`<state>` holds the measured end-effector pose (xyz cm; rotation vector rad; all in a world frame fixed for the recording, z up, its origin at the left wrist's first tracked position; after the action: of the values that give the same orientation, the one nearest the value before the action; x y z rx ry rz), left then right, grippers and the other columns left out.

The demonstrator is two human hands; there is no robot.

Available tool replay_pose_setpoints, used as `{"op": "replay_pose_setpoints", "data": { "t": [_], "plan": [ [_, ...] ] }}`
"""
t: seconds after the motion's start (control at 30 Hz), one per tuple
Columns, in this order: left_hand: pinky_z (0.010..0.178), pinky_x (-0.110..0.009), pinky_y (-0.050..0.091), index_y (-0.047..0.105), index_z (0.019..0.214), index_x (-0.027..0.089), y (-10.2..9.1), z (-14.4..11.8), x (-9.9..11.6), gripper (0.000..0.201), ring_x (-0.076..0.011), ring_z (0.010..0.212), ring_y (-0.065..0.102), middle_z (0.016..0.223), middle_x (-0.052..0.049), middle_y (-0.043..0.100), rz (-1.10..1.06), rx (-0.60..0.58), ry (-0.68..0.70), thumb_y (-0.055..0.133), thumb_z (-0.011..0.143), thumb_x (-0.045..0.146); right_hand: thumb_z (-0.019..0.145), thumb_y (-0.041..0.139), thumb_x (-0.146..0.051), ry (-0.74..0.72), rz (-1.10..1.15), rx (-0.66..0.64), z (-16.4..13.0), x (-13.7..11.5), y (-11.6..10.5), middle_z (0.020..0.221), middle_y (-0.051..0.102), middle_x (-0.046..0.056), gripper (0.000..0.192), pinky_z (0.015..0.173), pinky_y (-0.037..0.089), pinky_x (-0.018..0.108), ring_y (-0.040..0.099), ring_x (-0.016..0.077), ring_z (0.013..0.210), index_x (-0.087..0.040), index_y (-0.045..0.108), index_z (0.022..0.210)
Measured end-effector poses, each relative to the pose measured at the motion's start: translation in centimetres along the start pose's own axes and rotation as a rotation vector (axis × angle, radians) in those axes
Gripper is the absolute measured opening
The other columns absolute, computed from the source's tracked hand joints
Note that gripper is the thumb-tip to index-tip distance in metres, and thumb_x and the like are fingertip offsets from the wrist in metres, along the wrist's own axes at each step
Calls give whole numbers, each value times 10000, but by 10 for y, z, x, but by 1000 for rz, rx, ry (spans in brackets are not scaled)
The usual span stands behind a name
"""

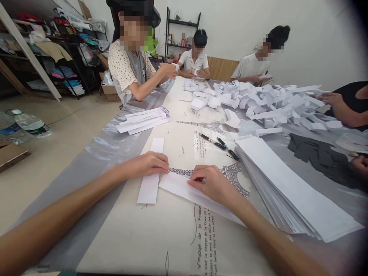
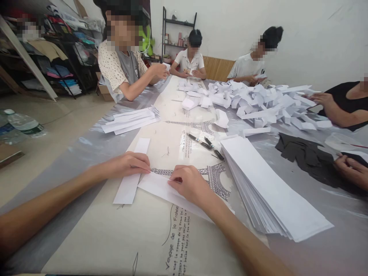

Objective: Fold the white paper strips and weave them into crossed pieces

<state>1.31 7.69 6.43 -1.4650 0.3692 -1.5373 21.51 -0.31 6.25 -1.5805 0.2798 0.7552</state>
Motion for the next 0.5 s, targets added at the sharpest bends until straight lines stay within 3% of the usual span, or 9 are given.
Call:
{"op": "replay_pose_setpoints", "data": {
  "t": [0.1, 0.23, 0.37, 0.5],
  "plan": [
    [761, -276, 514, 791, 968, 198, 5, 1, 4, 231, -165, 816, 680, 940, -75, 727, 7, 7, 6, 596, 1020, 308, 882, 687, -134, -5, 0, 9, 0, 1, 0, 749, 654, 1, 287, 577, 415, 282, 549, 126, 610, -200, 680, 603],
    [798, -277, 512, 776, 1072, 203, 25, 8, 13, 221, -168, 867, 668, 1005, -76, 702, 18, 22, 23, 588, 1031, 312, 879, 697, -121, -25, -7, 15, 0, 1, 1, 743, 658, -8, 270, 589, 402, 283, 537, 118, 606, -198, 696, 620],
    [792, -289, 482, 770, 1020, 189, 42, 16, 19, 289, -171, 842, 635, 941, -66, 691, 150, 66, 73, 510, 1071, 303, 877, 701, -106, -53, -24, 26, 1, -1, 1, 730, 656, -10, 270, 591, 395, 279, 520, 109, 588, -188, 692, 621],
    [810, -309, 461, 748, 1053, 184, 47, 21, 23, 264, -180, 841, 629, 915, -54, 706, 233, 51, 117, 507, 1075, 292, 875, 691, -93, -67, -16, 27, 0, 0, 2, 740, 667, -4, 253, 597, 405, 274, 545, 113, 597, -190, 709, 642]
  ]
}}
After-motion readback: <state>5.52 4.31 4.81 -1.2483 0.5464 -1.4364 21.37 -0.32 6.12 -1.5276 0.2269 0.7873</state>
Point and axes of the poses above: each hand's wrist, its own z-axis towards the middle knuckle, its own y-axis out of the palm, x = y × z, the point moved 5 cm from there along z, towards the middle knuckle
